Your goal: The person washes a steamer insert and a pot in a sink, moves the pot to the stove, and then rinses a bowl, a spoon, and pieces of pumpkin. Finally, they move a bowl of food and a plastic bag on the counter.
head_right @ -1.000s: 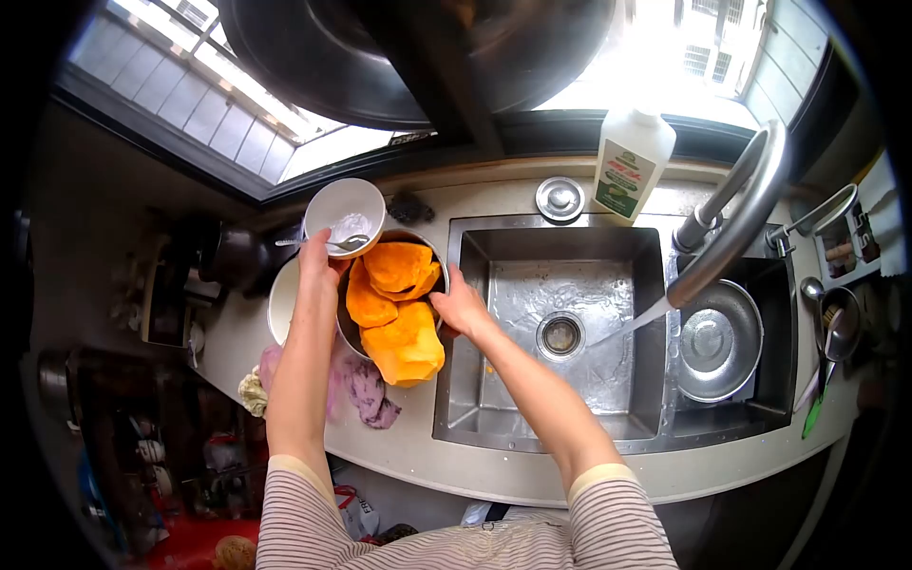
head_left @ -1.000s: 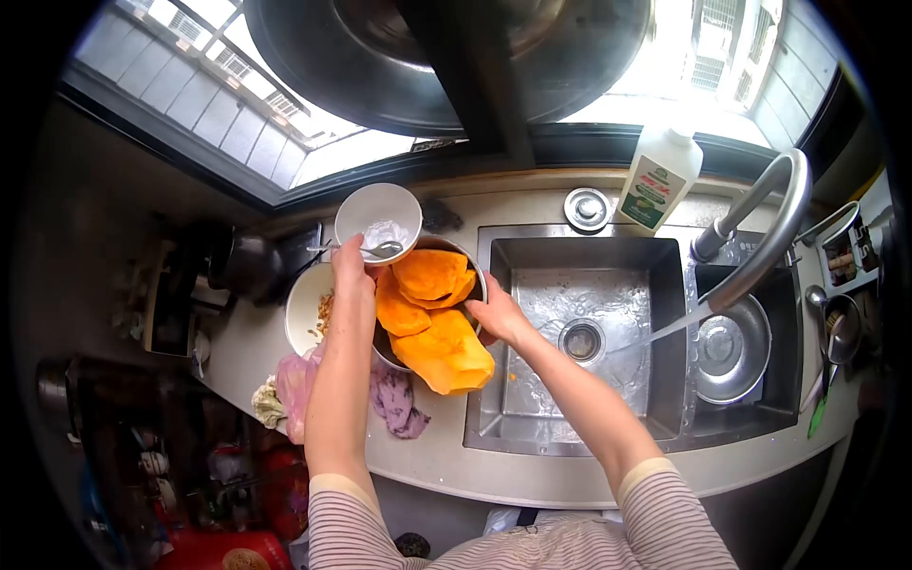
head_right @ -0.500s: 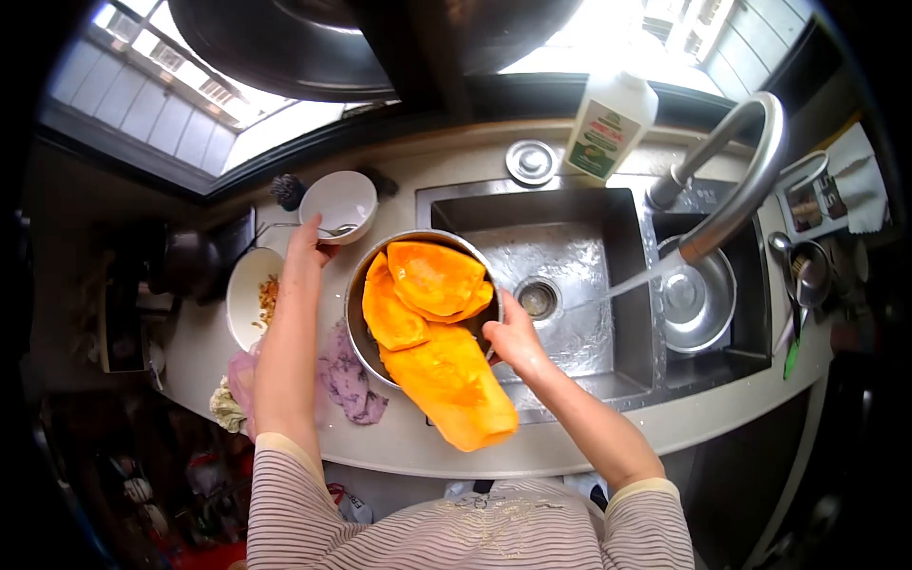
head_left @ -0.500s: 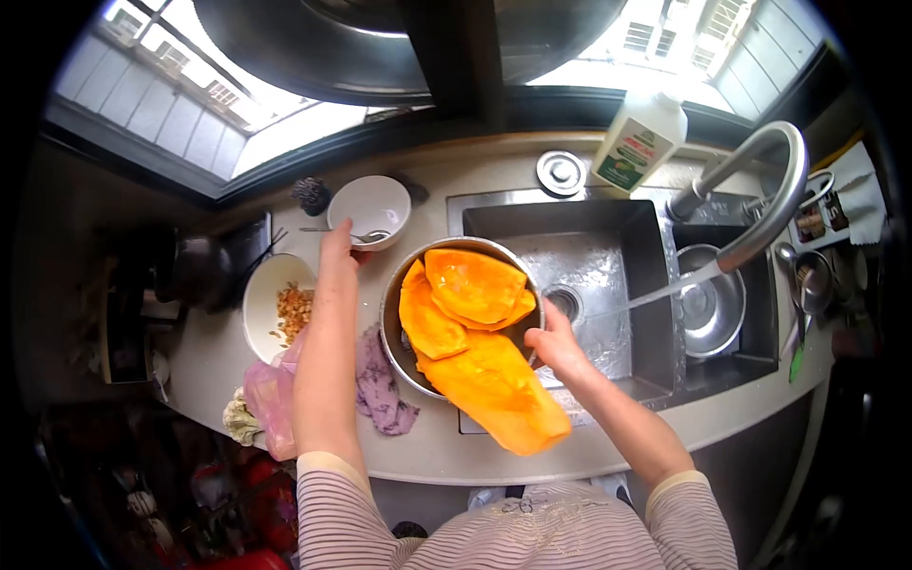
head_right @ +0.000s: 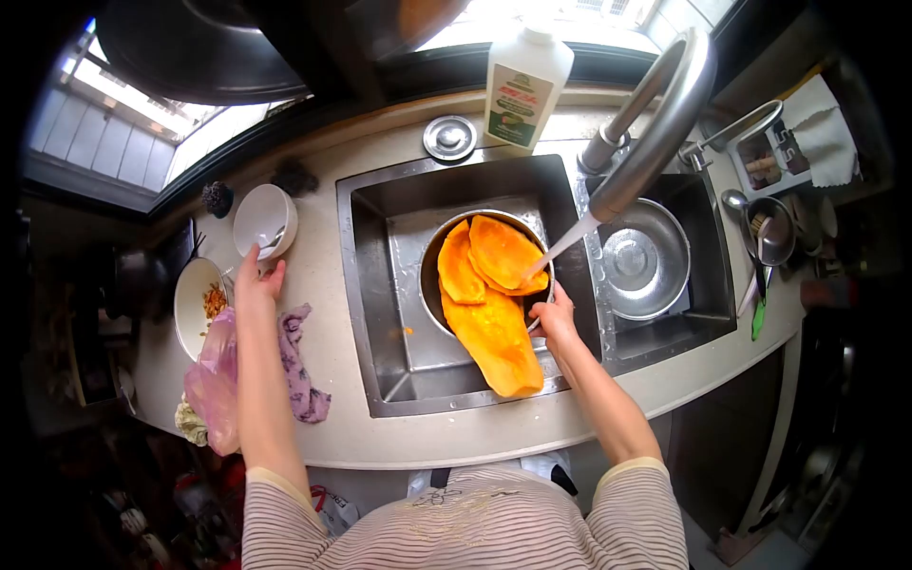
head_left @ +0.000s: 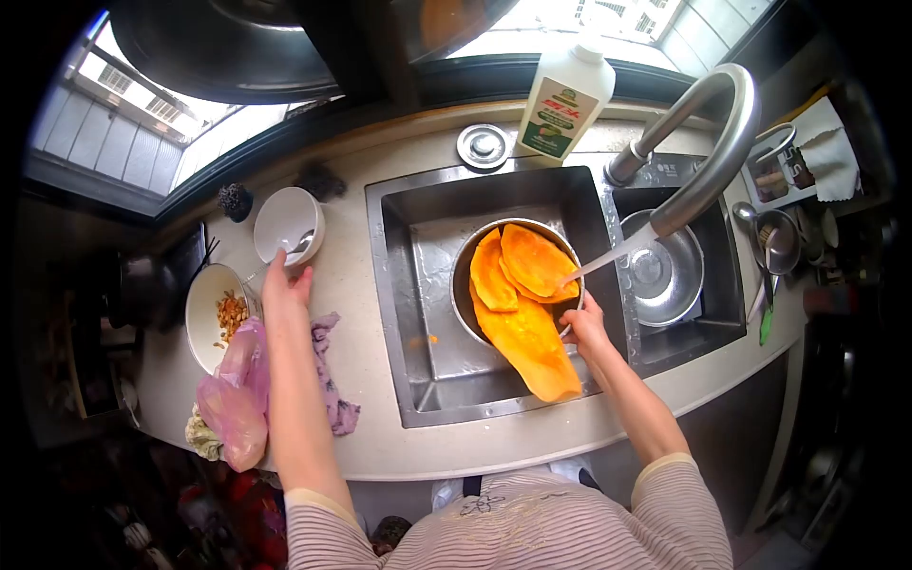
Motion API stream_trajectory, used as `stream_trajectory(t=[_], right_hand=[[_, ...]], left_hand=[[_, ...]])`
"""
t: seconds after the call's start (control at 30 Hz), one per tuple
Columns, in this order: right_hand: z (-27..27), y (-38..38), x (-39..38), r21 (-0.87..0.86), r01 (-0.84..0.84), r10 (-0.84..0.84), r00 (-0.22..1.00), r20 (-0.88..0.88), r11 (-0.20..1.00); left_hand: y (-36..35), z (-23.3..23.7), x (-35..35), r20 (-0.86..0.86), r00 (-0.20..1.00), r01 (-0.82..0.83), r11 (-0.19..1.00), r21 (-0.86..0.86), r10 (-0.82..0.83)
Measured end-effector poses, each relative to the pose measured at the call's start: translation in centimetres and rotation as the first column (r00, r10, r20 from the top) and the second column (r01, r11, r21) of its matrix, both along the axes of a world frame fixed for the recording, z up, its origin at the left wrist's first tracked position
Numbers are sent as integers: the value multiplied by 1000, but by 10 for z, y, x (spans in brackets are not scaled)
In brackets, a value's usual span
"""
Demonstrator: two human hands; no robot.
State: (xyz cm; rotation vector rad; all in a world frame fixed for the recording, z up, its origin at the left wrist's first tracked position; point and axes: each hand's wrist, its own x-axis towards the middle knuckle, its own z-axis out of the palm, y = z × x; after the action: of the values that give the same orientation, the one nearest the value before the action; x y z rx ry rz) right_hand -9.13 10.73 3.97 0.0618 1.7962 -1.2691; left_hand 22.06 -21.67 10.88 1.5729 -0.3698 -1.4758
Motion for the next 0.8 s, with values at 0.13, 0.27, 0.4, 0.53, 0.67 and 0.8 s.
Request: stream_trajectory(t=[0.13,0.27,0.4,0.53,0.67,0.8], right_hand=[[-46,-3,-10,60,54,-61,992,113,997],[-63,-8,-17,75,-28,17,990,143,997],[-80,-11,-19,332,-213,377,720,-582,919],[-21,-35,-25,518,-658,576,-154,-803,546],[-69,-61,-26,555,-675,564,-242,-789,487],[-65,-62,-20,515,-742,649,-142,-747,430]], left_hand=[[104,-1,-32,19,992,115,872,-475,-121],[223,-41,-133,346,641,750,656,-89,-685],[244,-99,-183,908,-85,975,154,160,-410],[192,-109,-218,803,-469,879,-108,464,-368],[169,-108,-226,811,-430,894,-62,444,-397],[178,-105,-231,726,-496,832,-19,555,-477]])
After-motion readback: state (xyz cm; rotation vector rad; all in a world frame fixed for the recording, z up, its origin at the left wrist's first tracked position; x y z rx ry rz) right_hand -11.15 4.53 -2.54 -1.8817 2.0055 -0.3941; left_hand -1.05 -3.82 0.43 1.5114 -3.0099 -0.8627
